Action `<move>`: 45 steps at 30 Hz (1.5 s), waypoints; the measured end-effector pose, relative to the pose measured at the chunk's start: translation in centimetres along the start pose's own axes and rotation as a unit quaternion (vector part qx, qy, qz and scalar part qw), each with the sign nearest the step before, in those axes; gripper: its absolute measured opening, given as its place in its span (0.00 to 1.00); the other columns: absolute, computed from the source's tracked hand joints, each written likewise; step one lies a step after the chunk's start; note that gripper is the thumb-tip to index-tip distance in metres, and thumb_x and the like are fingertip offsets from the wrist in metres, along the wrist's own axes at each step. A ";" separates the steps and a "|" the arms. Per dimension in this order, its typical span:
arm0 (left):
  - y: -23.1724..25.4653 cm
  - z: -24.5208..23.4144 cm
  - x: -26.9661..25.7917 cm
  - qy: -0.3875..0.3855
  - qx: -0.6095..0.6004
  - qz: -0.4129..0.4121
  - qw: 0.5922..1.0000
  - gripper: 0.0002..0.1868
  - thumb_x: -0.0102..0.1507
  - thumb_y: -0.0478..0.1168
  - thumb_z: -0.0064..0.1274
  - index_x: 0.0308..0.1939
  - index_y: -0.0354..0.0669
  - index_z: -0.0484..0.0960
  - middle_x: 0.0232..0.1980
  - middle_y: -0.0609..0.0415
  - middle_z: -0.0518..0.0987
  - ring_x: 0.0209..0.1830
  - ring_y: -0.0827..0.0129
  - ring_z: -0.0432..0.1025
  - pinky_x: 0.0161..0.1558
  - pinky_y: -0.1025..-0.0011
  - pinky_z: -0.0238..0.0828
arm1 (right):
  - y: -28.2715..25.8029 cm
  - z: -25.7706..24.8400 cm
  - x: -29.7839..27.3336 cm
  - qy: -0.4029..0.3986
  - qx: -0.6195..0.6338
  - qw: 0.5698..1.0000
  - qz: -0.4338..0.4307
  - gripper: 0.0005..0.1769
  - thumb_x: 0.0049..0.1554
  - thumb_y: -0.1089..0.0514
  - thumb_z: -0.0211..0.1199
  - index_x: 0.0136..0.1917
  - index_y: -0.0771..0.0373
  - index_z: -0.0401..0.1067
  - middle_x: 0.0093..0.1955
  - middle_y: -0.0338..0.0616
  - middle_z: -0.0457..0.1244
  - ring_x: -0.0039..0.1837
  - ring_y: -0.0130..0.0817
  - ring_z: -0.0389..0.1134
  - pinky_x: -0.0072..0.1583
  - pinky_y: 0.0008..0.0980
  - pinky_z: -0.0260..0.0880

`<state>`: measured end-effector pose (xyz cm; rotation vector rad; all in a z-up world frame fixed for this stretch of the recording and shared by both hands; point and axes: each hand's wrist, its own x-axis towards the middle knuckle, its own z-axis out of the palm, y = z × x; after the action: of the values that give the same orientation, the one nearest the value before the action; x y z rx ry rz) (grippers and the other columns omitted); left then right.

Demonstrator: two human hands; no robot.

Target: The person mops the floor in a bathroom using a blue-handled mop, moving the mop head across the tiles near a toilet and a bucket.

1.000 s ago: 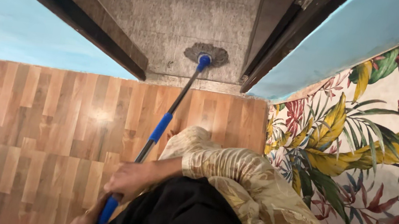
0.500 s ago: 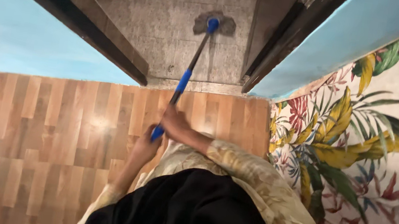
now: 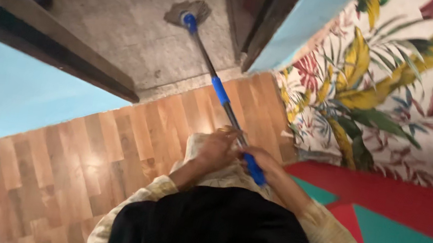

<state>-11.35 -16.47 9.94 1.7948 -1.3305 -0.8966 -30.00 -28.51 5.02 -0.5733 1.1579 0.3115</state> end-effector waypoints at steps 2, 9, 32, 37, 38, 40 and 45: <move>2.7 0.6 -0.2 -0.029 -0.028 0.160 0.986 0.21 0.61 0.50 0.60 0.54 0.42 0.80 0.59 0.44 0.78 0.60 0.48 0.74 0.59 0.55 0.71 | 2.6 -1.2 -8.2 0.038 0.004 0.999 -0.003 0.17 0.62 0.49 0.62 0.49 0.67 0.74 0.36 0.41 0.62 0.32 0.28 0.61 0.34 0.26 0.63; 6.9 0.5 -2.4 -0.265 -0.092 0.233 0.931 0.26 0.59 0.43 0.61 0.60 0.42 0.77 0.57 0.42 0.77 0.59 0.47 0.72 0.56 0.53 0.68 | 7.7 -0.8 -18.4 -0.002 0.065 0.995 -0.069 0.17 0.64 0.55 0.60 0.60 0.69 0.70 0.42 0.39 0.64 0.35 0.21 0.61 0.37 0.19 0.62; 11.9 5.8 -17.2 -0.152 -0.032 0.208 0.966 0.38 0.57 0.40 0.61 0.71 0.42 0.67 0.68 0.40 0.72 0.64 0.43 0.68 0.64 0.53 0.65 | 18.0 -1.2 -20.0 -0.060 0.287 0.956 0.015 0.06 0.64 0.56 0.51 0.48 0.58 0.66 0.35 0.35 0.61 0.33 0.19 0.59 0.31 0.17 0.58; 14.3 8.3 -18.7 -0.216 -0.020 0.235 0.947 0.42 0.54 0.42 0.62 0.71 0.38 0.63 0.68 0.38 0.70 0.64 0.41 0.68 0.62 0.54 0.65 | 21.7 -2.7 -21.3 -0.045 0.218 0.975 -0.005 0.10 0.65 0.50 0.51 0.45 0.57 0.66 0.32 0.35 0.60 0.29 0.20 0.58 0.30 0.18 0.57; 13.6 8.5 -18.9 -0.211 0.008 0.194 0.958 0.41 0.55 0.42 0.62 0.71 0.40 0.65 0.66 0.40 0.71 0.64 0.43 0.68 0.63 0.54 0.66 | 21.8 -3.1 -19.2 -0.073 0.158 0.985 -0.015 0.16 0.66 0.46 0.54 0.43 0.58 0.65 0.29 0.34 0.58 0.27 0.21 0.57 0.28 0.19 0.58; 11.8 9.3 -19.3 -0.202 0.038 0.148 0.967 0.40 0.56 0.43 0.62 0.71 0.43 0.66 0.65 0.42 0.73 0.65 0.44 0.69 0.63 0.54 0.66 | 22.4 -3.3 -14.7 -0.073 0.170 0.982 -0.017 0.15 0.67 0.49 0.52 0.46 0.61 0.67 0.31 0.34 0.60 0.29 0.21 0.61 0.30 0.20 0.61; 5.5 11.3 -18.3 -0.024 -0.012 0.051 0.998 0.45 0.55 0.37 0.57 0.77 0.42 0.57 0.71 0.38 0.69 0.66 0.40 0.68 0.65 0.54 0.67 | 19.0 -2.2 -2.8 -0.131 0.181 0.969 -0.104 0.14 0.66 0.49 0.50 0.53 0.59 0.72 0.33 0.37 0.63 0.30 0.25 0.63 0.31 0.23 0.64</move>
<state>-27.69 -1.54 11.07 1.6805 -1.4216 -0.9023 -42.56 -14.09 1.97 -0.3142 0.8623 -0.0085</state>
